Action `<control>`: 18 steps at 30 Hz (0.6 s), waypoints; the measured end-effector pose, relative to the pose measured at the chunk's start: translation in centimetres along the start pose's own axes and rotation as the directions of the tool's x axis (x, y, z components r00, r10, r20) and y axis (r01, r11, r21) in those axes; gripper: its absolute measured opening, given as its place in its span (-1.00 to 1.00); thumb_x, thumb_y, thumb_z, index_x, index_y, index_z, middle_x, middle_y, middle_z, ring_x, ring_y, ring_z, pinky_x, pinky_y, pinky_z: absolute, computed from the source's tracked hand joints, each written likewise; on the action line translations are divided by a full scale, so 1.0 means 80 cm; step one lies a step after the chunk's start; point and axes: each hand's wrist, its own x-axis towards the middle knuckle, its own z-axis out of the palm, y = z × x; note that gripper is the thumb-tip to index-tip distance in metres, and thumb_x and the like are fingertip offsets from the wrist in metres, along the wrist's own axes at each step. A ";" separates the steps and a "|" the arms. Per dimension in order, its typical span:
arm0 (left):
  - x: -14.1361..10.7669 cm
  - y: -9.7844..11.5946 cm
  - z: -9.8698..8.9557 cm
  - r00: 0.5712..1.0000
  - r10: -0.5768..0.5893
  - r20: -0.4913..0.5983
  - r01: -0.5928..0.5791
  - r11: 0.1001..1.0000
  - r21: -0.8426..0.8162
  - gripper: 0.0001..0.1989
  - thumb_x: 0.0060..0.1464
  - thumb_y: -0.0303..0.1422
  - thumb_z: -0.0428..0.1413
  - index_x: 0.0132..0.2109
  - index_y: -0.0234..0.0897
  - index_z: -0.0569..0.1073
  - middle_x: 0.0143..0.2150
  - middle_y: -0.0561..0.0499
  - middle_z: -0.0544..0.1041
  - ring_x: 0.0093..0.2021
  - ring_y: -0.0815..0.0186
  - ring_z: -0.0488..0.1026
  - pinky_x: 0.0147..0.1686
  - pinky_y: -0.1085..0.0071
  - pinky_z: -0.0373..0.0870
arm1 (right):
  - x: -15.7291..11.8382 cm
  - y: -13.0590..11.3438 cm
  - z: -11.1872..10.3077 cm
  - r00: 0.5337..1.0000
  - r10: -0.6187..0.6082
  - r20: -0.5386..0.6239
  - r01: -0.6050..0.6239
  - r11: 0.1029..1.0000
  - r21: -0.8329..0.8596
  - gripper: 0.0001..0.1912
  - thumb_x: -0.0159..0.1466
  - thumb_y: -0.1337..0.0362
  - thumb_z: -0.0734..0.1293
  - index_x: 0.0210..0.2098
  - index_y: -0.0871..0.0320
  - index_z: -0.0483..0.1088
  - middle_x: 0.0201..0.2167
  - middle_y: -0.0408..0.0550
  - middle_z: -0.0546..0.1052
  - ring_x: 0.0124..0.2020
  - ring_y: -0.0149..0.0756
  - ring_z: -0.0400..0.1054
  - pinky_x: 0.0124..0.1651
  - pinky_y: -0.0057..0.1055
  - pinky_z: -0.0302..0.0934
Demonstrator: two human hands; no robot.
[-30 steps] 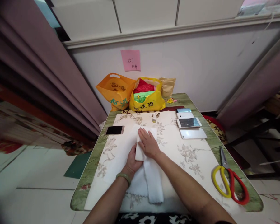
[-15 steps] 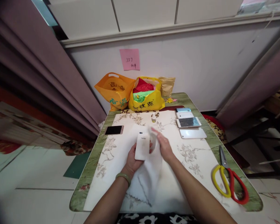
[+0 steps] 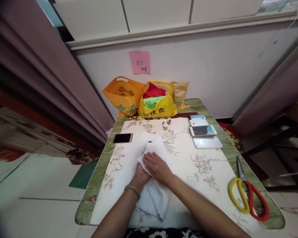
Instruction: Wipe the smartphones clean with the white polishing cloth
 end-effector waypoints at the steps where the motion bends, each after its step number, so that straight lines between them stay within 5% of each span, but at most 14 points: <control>1: 0.000 0.001 -0.003 1.000 0.002 -0.007 -0.002 1.000 -0.011 -0.70 0.16 -0.38 -0.02 -0.03 -0.36 0.48 -0.20 -0.12 0.61 -0.16 0.30 0.55 0.00 0.41 0.41 | 0.000 -0.002 0.006 0.999 -0.029 0.019 0.029 1.000 -0.006 -0.57 0.40 0.27 0.10 0.23 0.12 0.25 0.22 0.01 0.32 0.29 -0.22 0.10 0.33 -0.06 0.01; 6: -0.002 0.001 0.005 0.999 -0.004 0.040 0.005 1.000 -0.020 -0.66 0.17 -0.36 -0.01 0.06 -0.32 0.43 -0.12 -0.10 0.60 -0.08 0.31 0.54 0.05 0.40 0.38 | 0.022 0.014 0.008 0.999 -0.011 0.051 0.012 1.000 -0.010 -0.56 0.42 0.24 0.08 0.26 0.06 0.19 0.22 -0.01 0.32 0.29 -0.25 0.11 0.32 -0.06 0.00; 12: -0.015 -0.001 0.030 0.991 -0.066 0.114 0.057 0.995 0.076 -0.68 0.13 -0.29 0.08 0.01 -0.29 0.45 -0.05 -0.09 0.59 0.13 0.17 0.41 0.19 0.29 0.25 | 0.058 0.045 0.000 0.985 0.162 -0.060 -0.166 0.985 -0.050 -0.56 0.43 0.23 0.06 0.26 0.10 0.20 0.25 0.03 0.28 0.31 -0.22 0.06 0.33 -0.03 -0.04; 18: -0.017 -0.004 0.030 0.991 -0.047 0.127 0.036 0.995 0.091 -0.64 0.14 -0.27 0.07 0.05 -0.29 0.44 -0.01 -0.11 0.57 0.16 0.15 0.38 0.19 0.30 0.24 | 0.043 0.033 0.005 0.980 0.179 -0.082 -0.189 0.972 -0.137 -0.48 0.43 0.25 0.02 0.36 0.13 -0.05 0.33 0.08 0.12 0.37 -0.17 -0.10 0.35 0.04 -0.10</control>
